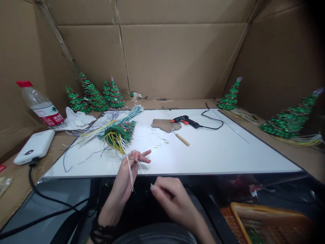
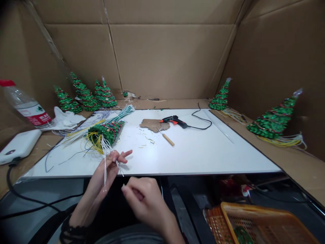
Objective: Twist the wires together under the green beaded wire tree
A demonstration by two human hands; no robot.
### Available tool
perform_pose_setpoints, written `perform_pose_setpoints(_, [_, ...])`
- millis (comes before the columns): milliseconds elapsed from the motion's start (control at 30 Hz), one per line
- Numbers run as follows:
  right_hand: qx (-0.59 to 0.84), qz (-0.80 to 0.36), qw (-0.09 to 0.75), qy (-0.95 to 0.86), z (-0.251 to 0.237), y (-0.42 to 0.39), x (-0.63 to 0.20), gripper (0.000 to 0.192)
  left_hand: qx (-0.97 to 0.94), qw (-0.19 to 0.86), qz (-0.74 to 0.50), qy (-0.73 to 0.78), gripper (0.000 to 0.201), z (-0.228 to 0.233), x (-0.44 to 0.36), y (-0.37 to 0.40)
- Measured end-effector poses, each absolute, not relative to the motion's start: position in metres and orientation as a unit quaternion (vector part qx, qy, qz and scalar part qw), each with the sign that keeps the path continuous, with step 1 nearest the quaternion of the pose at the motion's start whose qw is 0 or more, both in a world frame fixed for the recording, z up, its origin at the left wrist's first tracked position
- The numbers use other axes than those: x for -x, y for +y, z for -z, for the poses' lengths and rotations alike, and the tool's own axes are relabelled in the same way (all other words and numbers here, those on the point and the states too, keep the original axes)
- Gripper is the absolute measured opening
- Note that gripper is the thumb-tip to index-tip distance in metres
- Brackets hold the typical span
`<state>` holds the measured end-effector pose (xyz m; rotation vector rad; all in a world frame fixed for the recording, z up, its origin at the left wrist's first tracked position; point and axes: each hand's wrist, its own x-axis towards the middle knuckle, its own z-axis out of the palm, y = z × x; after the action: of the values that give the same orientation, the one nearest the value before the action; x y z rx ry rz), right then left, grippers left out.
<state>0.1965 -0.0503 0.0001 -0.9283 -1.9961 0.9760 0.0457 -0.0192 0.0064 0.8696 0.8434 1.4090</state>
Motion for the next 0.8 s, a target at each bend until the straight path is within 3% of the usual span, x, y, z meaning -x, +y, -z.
perform_pose_setpoints(200, [0.468,-0.251,0.359,-0.768,-0.015,0.003,-0.203,0.029,-0.385,0.615,-0.584,0.365,0.025,-0.004,-0.045,-0.018])
perform_pose_setpoints(333, [0.521,-0.179,0.337,-0.763,-0.012,0.022,-0.201,0.012,-0.382,0.606,-0.584,0.381,0.027,-0.002,-0.044,-0.017])
perform_pose_setpoints(800, [0.508,-0.267,0.41,-0.709,0.002,0.02,-0.198,0.02,-0.383,0.59,-0.584,0.405,0.026,-0.005,-0.046,-0.014])
